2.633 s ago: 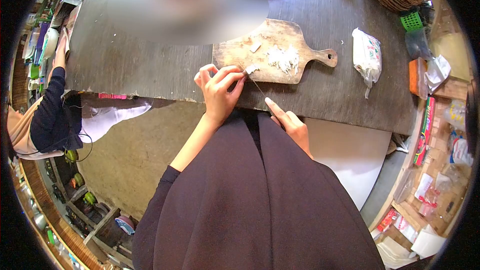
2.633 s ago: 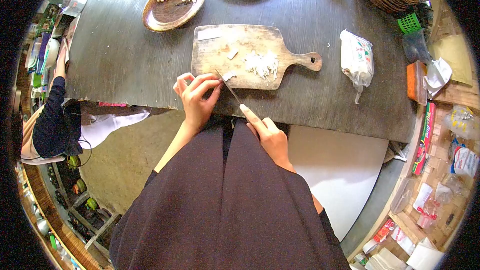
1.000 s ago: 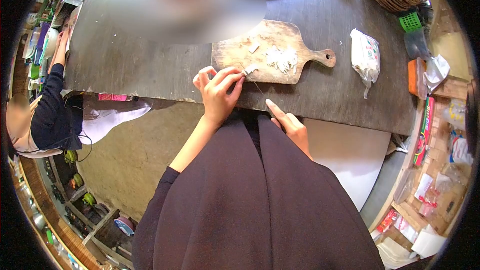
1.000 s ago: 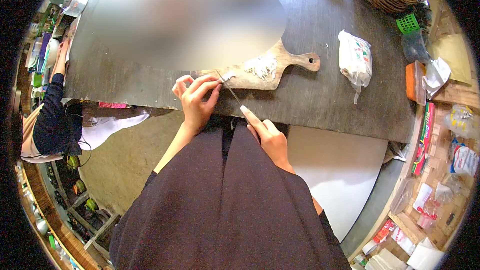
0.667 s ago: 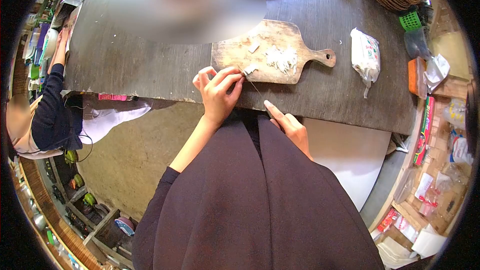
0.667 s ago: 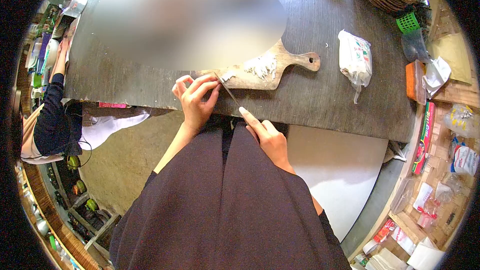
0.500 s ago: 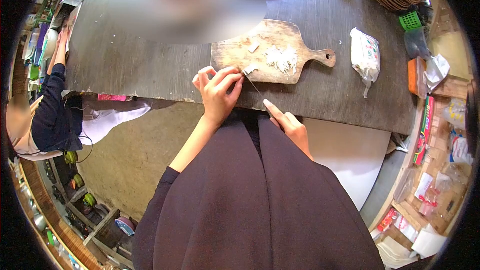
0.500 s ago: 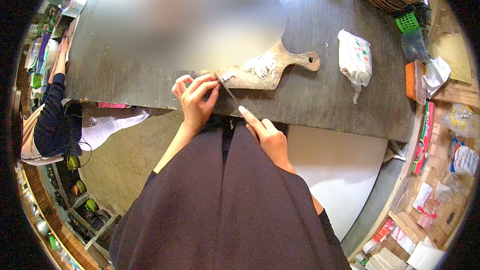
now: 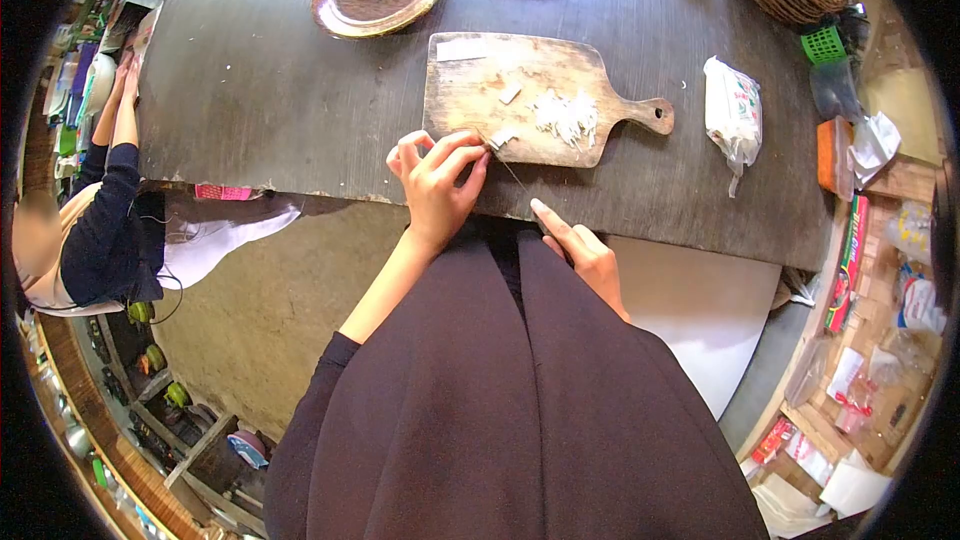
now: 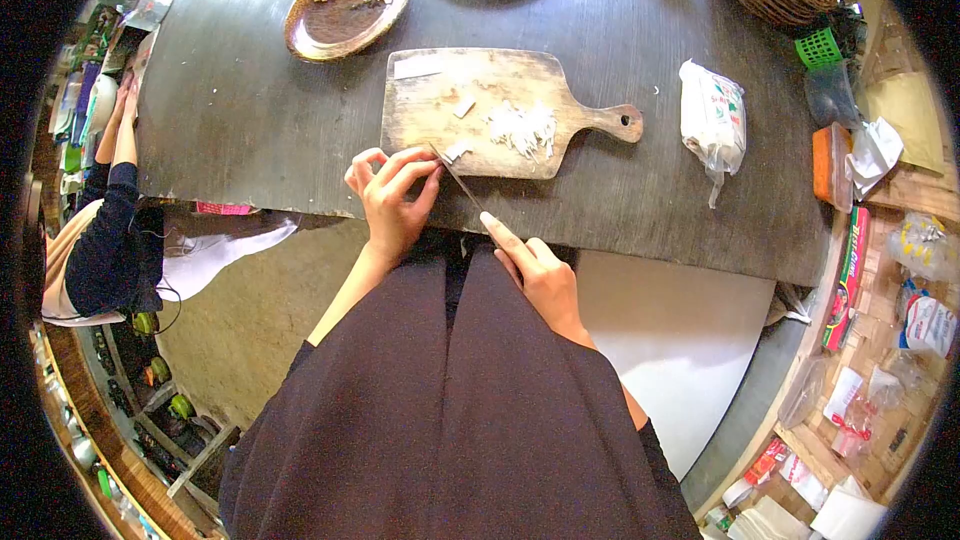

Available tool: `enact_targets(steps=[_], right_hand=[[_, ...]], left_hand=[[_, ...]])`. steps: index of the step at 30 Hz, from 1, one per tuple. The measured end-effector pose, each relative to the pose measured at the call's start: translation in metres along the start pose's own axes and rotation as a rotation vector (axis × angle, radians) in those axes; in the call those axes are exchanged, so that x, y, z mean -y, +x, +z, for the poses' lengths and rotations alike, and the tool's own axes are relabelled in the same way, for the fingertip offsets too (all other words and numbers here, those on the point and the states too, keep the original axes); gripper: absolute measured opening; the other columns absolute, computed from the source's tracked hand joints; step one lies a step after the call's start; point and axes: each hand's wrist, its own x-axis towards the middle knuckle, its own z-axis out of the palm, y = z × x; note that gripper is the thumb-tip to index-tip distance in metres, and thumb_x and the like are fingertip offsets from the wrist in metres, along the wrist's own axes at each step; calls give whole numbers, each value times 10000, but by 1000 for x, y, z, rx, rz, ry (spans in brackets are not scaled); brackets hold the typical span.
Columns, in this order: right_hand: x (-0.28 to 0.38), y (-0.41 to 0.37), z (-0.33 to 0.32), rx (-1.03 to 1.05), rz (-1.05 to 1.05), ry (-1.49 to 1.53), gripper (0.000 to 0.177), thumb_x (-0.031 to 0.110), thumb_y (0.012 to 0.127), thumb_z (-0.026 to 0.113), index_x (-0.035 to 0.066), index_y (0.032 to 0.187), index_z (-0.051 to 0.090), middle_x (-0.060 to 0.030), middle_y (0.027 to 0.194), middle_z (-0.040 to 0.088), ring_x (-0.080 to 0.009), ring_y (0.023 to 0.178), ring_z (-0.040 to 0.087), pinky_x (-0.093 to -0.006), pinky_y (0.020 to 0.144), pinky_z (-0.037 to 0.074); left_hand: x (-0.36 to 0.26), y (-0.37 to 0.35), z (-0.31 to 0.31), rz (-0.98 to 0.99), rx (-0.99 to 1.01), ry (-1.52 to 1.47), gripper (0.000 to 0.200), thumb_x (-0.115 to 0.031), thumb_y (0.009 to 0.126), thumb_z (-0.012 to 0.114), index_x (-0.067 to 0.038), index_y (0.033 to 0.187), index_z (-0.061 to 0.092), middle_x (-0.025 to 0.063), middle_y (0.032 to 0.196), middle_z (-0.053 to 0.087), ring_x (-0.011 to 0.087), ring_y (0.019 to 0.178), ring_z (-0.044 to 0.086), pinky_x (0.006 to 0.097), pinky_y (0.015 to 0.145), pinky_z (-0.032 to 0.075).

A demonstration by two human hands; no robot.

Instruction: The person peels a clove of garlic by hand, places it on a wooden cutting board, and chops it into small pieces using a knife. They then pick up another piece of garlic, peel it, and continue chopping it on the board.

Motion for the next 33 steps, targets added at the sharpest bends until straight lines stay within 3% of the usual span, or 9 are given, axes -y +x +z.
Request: enact_targets(steps=[14,19,30,32,33], right_hand=[[-6,5,4,-5,-8,-41,507,223,964,714,365,1441,615,-75,745,560,-269,583,615,-421,573,539],[-11,5,-12,-38,51,-17,516,192,957,718,357,1436,621,-84,743,567,-271,587,601,-417,591,536],[-13,2,-15,28,-1,-54,526,235,973,700,383,1463,581,-76,709,512,-267,604,612,-415,603,551],[-13,6,-22,50,57,-17,480,123,968,681,273,1423,641,-127,781,595,-280,652,593,-393,664,518],[-16,8,-24,47,57,-16,480,123,968,681,273,1423,641,-127,781,595,-280,652,593,-393,664,518]], left_hand=[[1,-1,2,1,-11,5,131,-200,781,822,-197,893,753,-117,1059,735,217,1019,523,416,969,312],[-8,1,0,36,73,83,245,-274,832,797,-300,1075,787,-71,1106,642,262,1123,485,447,1001,308],[3,21,-4,-73,34,29,197,-238,828,792,-253,1025,789,-25,1122,656,282,1172,462,457,1026,298],[3,27,-3,-70,34,41,196,-240,827,791,-249,1023,789,-21,1131,660,285,1173,465,457,1029,297],[3,30,-1,-60,41,43,198,-248,828,789,-246,1026,790,-14,1137,662,288,1173,469,455,1029,299]])
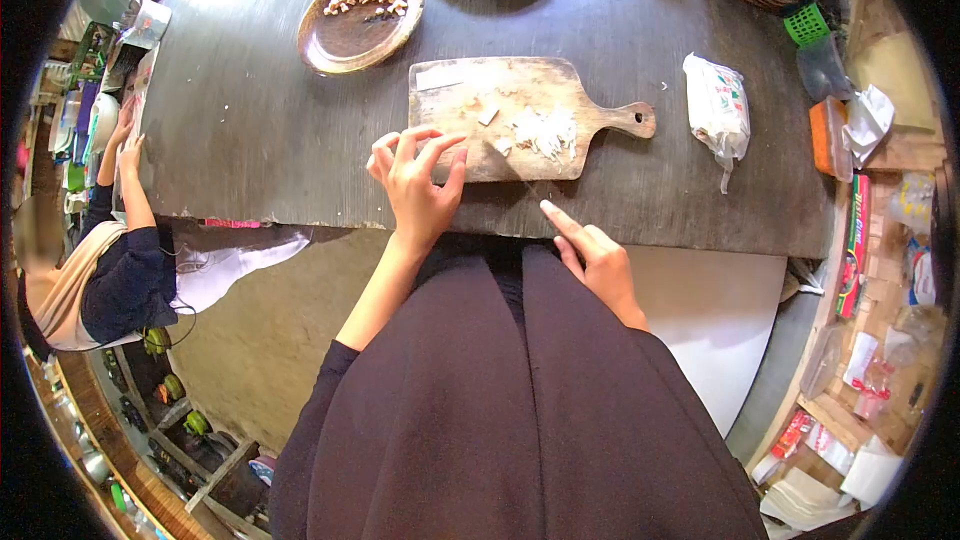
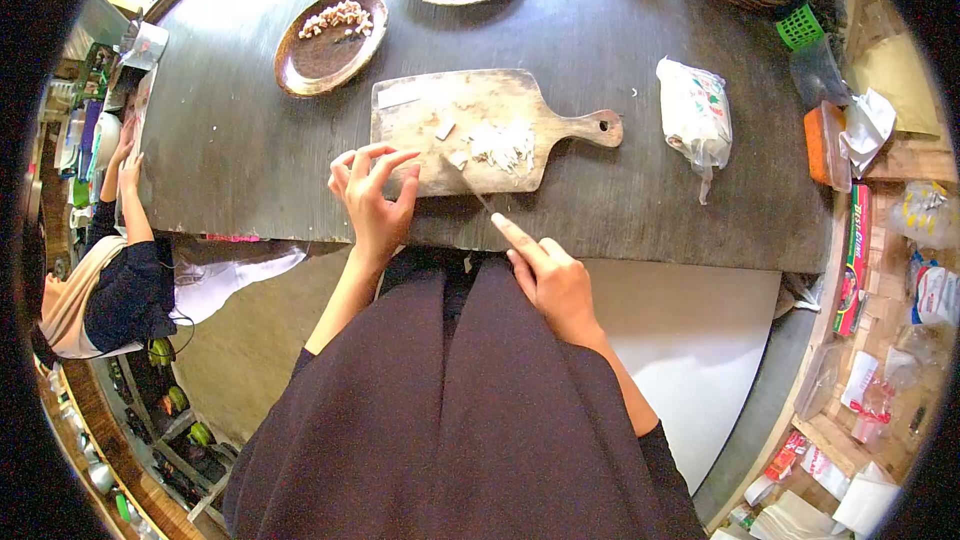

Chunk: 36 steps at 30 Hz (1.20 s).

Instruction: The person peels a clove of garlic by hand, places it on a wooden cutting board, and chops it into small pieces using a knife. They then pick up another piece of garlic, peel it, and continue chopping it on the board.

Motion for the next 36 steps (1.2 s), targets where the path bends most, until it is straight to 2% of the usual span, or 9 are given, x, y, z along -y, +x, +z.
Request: enact_targets(steps=[3,9,15,21,24,26,29,33,36], right_hand=[[-10,6,-9,-76,-23,10,512,170,981,670,343,1457,598,-115,764,589,-314,634,614,-446,638,538],[-6,9,-26,-91,47,76,493,126,979,648,255,1454,609,-162,794,612,-344,676,610,-434,651,503],[-11,9,-24,-149,14,139,487,108,975,646,231,1445,615,-172,807,614,-350,698,600,-427,662,494],[-11,9,-19,-137,-17,131,460,45,969,634,120,1423,630,-162,1042,726,-277,703,592,-353,689,504],[-9,10,-19,-135,-20,135,475,46,963,644,137,1429,631,-146,996,722,-265,686,593,-354,685,512],[-8,9,-19,-105,5,161,512,117,972,662,271,1457,612,-144,794,604,-307,683,607,-407,687,519],[-5,6,-22,-6,3,86,482,66,962,667,174,1431,636,-119,878,677,-244,673,605,-343,686,523],[-9,0,-10,29,12,63,488,84,962,681,213,1430,639,-125,851,658,-245,672,602,-349,685,524],[-8,-2,-6,4,-6,54,509,211,974,697,355,1453,602,-105,771,582,-284,651,620,-418,636,526]], left_hand=[[-5,12,5,20,26,17,225,-260,837,783,-233,1061,787,2,1145,663,291,1176,481,453,1025,312],[-14,31,27,9,115,82,337,-332,849,770,-239,1173,761,18,1198,639,290,1184,486,458,1021,332],[-15,42,30,89,107,146,260,-319,810,801,-259,1062,778,0,1111,654,276,1121,505,447,949,329],[-12,34,22,109,165,70,148,-268,811,807,-246,953,768,-12,1091,660,267,1102,520,447,944,326],[-13,21,17,86,153,68,159,-285,810,827,-241,955,778,-30,1088,679,278,1148,527,449,976,333],[-16,13,10,74,158,60,159,-285,807,830,-240,950,777,-29,1089,678,278,1149,526,449,974,334],[-21,0,3,62,140,42,162,-278,795,840,-235,935,773,-26,1081,672,280,1147,523,450,968,337],[-22,-6,1,29,139,30,165,-274,788,843,-230,929,770,-21,1072,662,284,1142,519,446,970,335],[-22,-7,4,42,64,12,165,-290,779,837,-217,902,754,-19,1049,646,264,1123,522,442,956,319]])
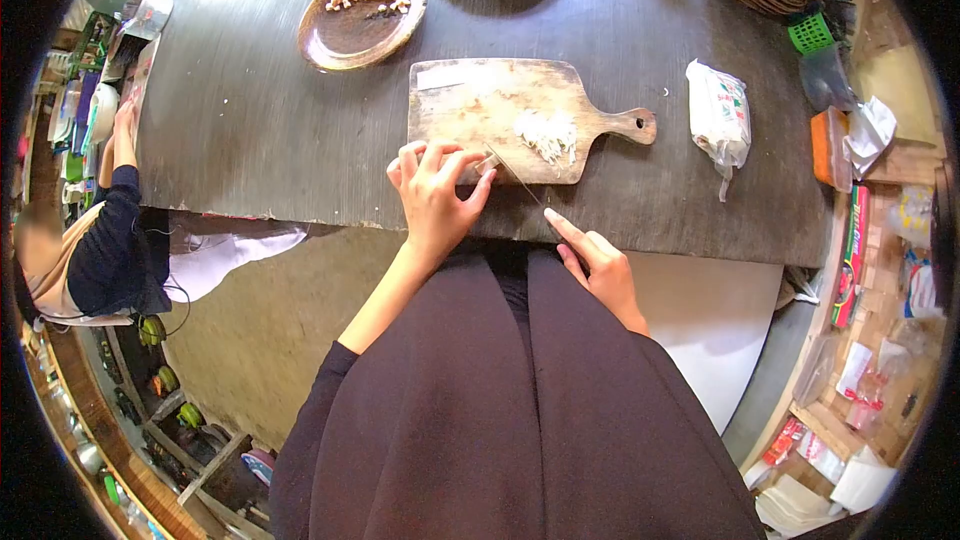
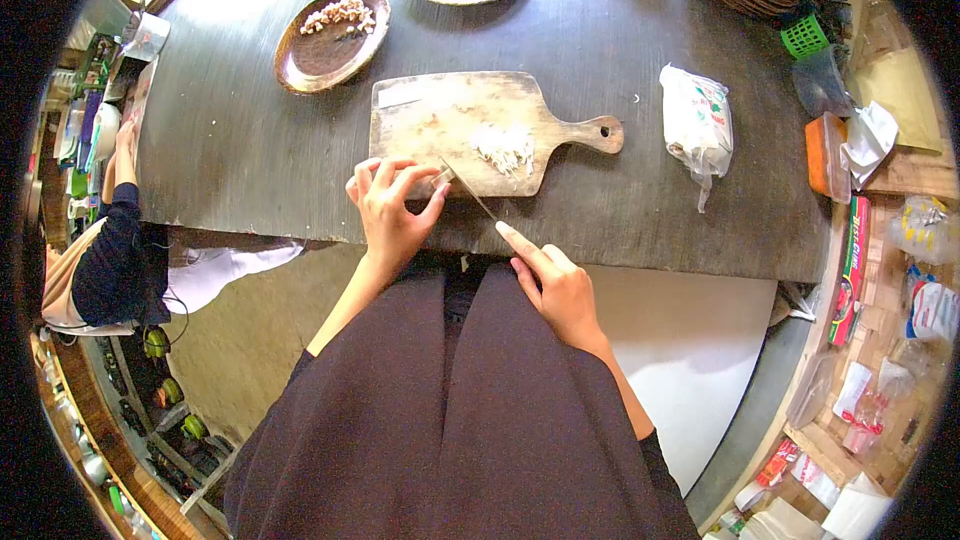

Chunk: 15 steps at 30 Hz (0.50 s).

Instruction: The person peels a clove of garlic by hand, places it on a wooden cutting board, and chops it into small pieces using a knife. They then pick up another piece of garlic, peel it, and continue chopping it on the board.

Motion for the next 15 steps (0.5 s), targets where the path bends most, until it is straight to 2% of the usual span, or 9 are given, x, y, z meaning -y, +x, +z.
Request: enact_targets(steps=[2,6,8,15], right_hand=[[5,0,-4,45,45,-18,497,93,959,692,248,1429,639,-131,832,635,-257,689,617,-369,704,532],[4,-2,-3,55,66,-30,495,95,959,692,246,1427,640,-131,840,639,-266,709,628,-376,717,533],[-4,-4,3,-42,-24,8,509,202,971,699,352,1448,608,-101,781,590,-292,658,624,-417,646,535],[2,-5,-1,-9,-1,-34,508,193,966,704,341,1444,615,-104,788,598,-295,652,616,-419,641,530]], left_hand=[[1,-3,2,16,-1,5,175,-286,782,834,-216,921,755,-18,1054,645,270,1127,517,443,960,319],[2,-4,6,2,-3,0,183,-280,783,833,-217,937,758,-17,1056,645,274,1127,517,448,967,320],[0,-3,5,-8,-1,-18,176,-269,789,828,-221,946,763,-17,1053,648,275,1130,517,452,973,323],[3,-7,8,53,-14,-41,168,-217,817,806,-229,981,773,-25,1025,660,256,1119,528,450,974,327]])
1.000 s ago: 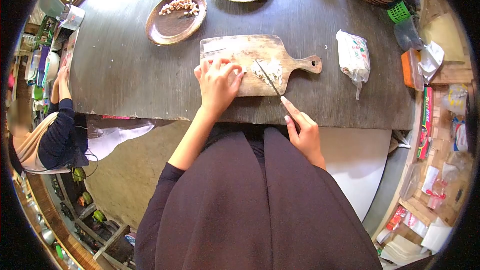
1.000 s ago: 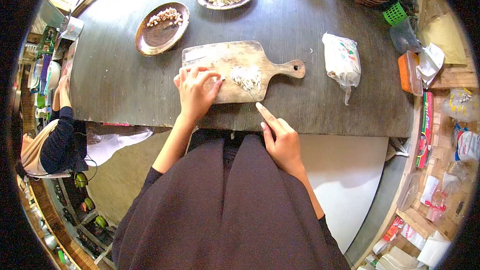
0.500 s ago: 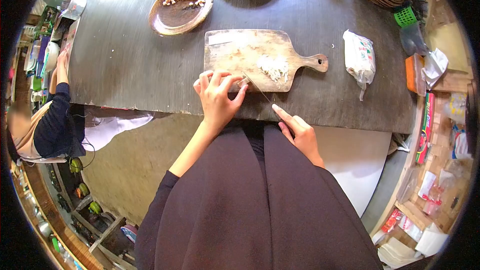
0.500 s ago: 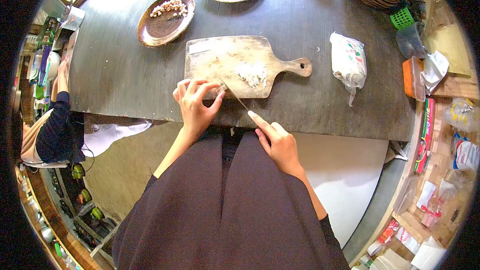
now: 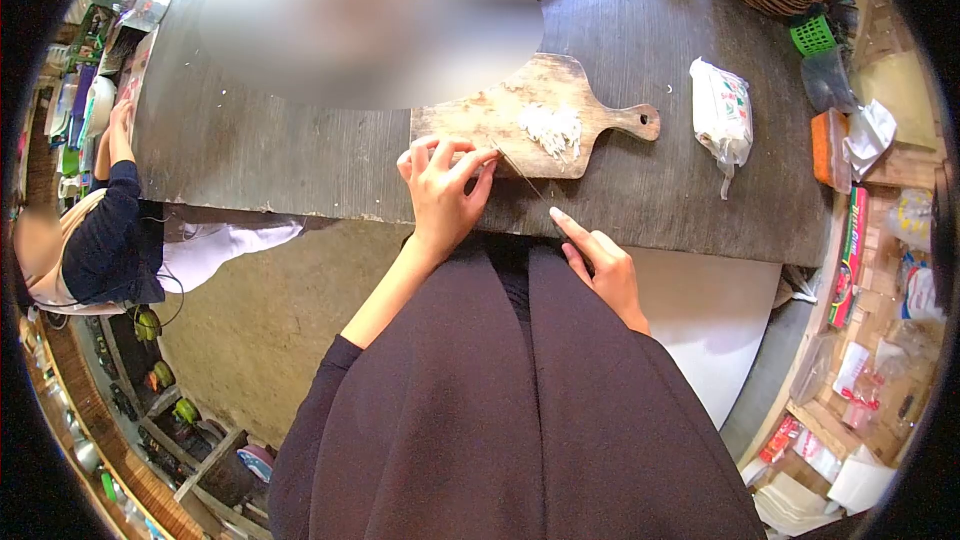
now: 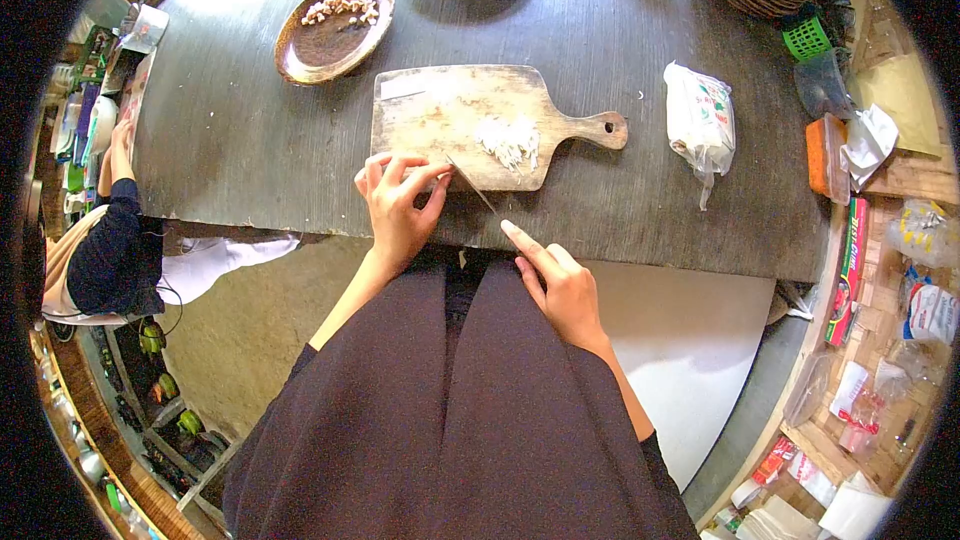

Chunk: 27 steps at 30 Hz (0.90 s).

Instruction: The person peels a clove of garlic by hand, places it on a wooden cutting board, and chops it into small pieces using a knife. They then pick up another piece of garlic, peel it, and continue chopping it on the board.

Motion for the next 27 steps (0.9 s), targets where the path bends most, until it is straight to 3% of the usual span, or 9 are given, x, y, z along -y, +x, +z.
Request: enact_targets(steps=[12,21,23,27], right_hand=[[0,0,2,-18,-25,-11,519,196,967,705,356,1451,604,-99,763,578,-294,620,610,-424,613,532],[6,-2,21,-93,-46,-282,538,296,969,701,434,1469,562,-45,740,483,-271,541,614,-426,524,542],[12,3,17,-34,13,-195,505,133,957,703,305,1427,634,-117,768,553,-325,630,622,-443,618,510],[9,1,18,-46,-9,-161,506,112,955,700,292,1425,639,-119,770,560,-323,619,608,-438,618,508]], left_hand=[[2,0,5,-8,-19,-22,148,-198,827,808,-231,966,768,-27,1009,665,261,1098,544,442,962,337],[4,-1,5,2,2,-46,190,-152,784,805,-221,954,757,-27,1019,659,268,1096,550,447,959,347],[5,-1,5,-4,7,-62,188,-153,784,804,-219,953,757,-26,1018,661,266,1091,552,446,960,349],[5,-2,5,-12,-5,-69,187,-150,780,805,-216,948,757,-25,1017,663,263,1095,552,445,957,351]])
